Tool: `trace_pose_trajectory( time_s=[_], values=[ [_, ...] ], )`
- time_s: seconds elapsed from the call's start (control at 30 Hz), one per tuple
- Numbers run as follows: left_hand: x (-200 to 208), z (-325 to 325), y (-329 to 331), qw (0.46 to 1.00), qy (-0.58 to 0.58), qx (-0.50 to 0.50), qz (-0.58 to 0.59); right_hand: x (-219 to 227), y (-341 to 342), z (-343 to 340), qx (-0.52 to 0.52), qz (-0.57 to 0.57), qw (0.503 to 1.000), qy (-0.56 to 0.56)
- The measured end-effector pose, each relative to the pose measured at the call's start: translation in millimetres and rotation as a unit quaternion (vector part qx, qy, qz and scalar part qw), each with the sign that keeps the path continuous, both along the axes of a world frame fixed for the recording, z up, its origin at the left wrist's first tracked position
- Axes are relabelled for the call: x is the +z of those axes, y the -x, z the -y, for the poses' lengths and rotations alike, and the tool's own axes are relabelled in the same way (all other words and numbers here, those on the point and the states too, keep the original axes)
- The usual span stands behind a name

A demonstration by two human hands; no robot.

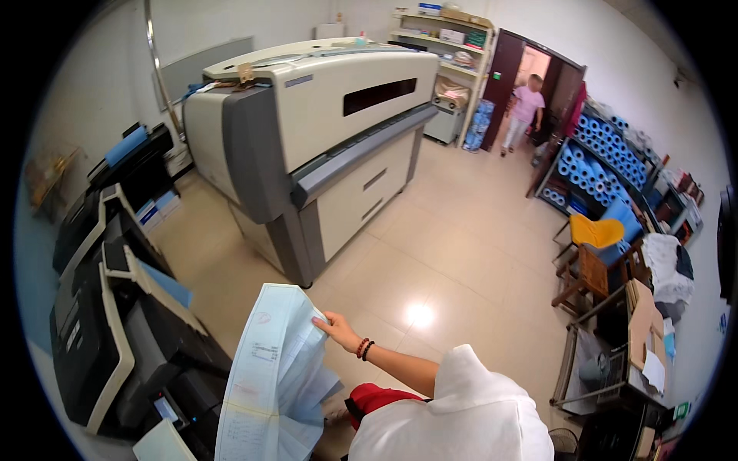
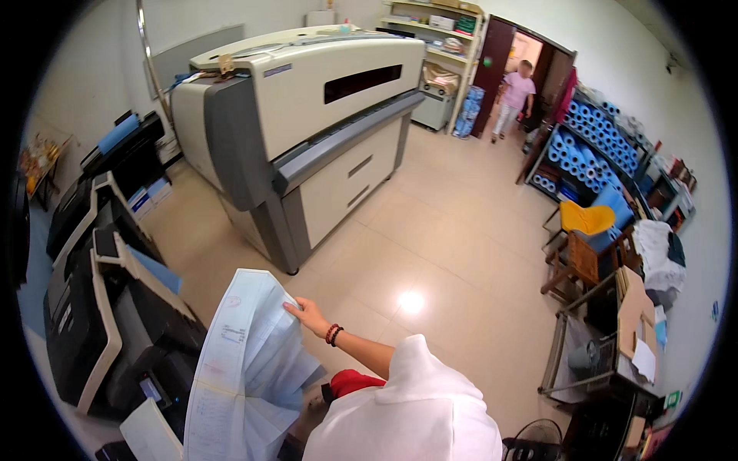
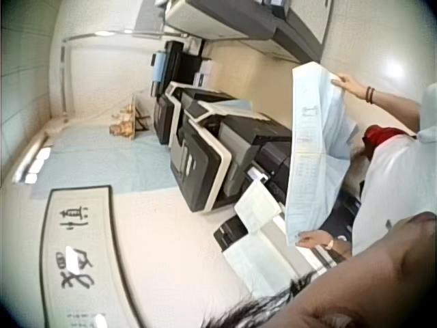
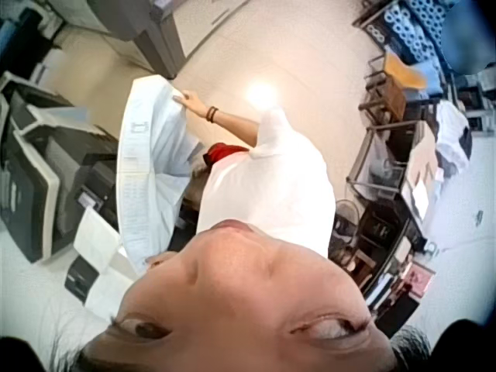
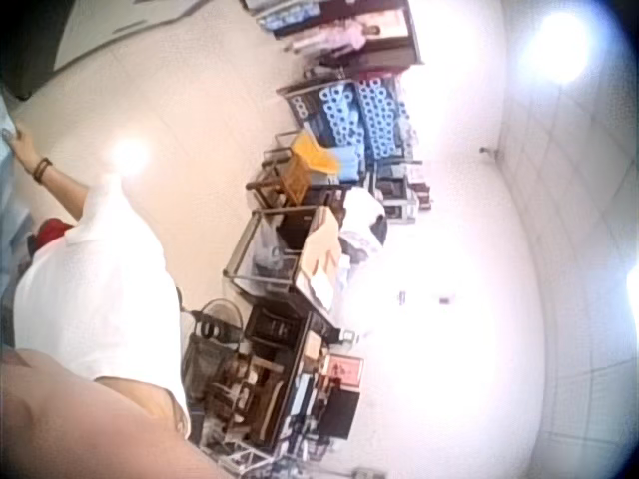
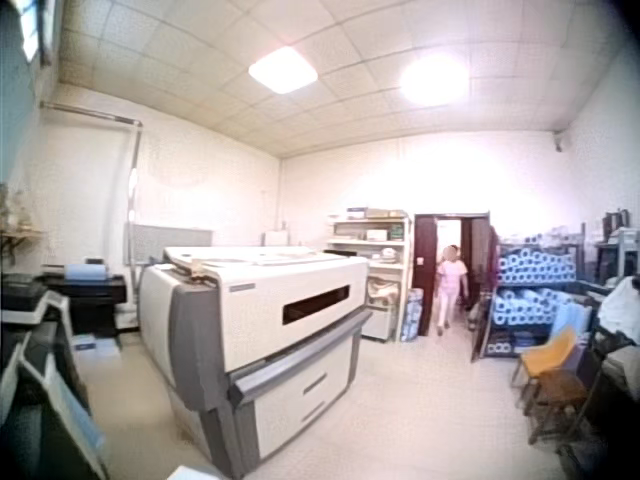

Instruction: The person organizes printed documents on a large format printer, folding a long blue print by hand and stacking white papers on the machine surface.

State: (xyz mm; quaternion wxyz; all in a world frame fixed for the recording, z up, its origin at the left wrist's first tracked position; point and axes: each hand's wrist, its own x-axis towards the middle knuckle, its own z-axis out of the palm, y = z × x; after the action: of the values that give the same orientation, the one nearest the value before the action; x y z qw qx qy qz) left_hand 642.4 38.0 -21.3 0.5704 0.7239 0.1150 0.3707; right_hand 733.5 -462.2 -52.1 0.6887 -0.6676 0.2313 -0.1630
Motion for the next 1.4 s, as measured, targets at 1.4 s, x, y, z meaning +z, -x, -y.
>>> trace_pose_trajectory(
  time_s=[1.4],
  values=[
    [87, 222, 443, 0.867, 0.446, 0.209, 0.081, 199, -1, -144, 0.557, 0.089, 0.825, -0.04]
  ],
)
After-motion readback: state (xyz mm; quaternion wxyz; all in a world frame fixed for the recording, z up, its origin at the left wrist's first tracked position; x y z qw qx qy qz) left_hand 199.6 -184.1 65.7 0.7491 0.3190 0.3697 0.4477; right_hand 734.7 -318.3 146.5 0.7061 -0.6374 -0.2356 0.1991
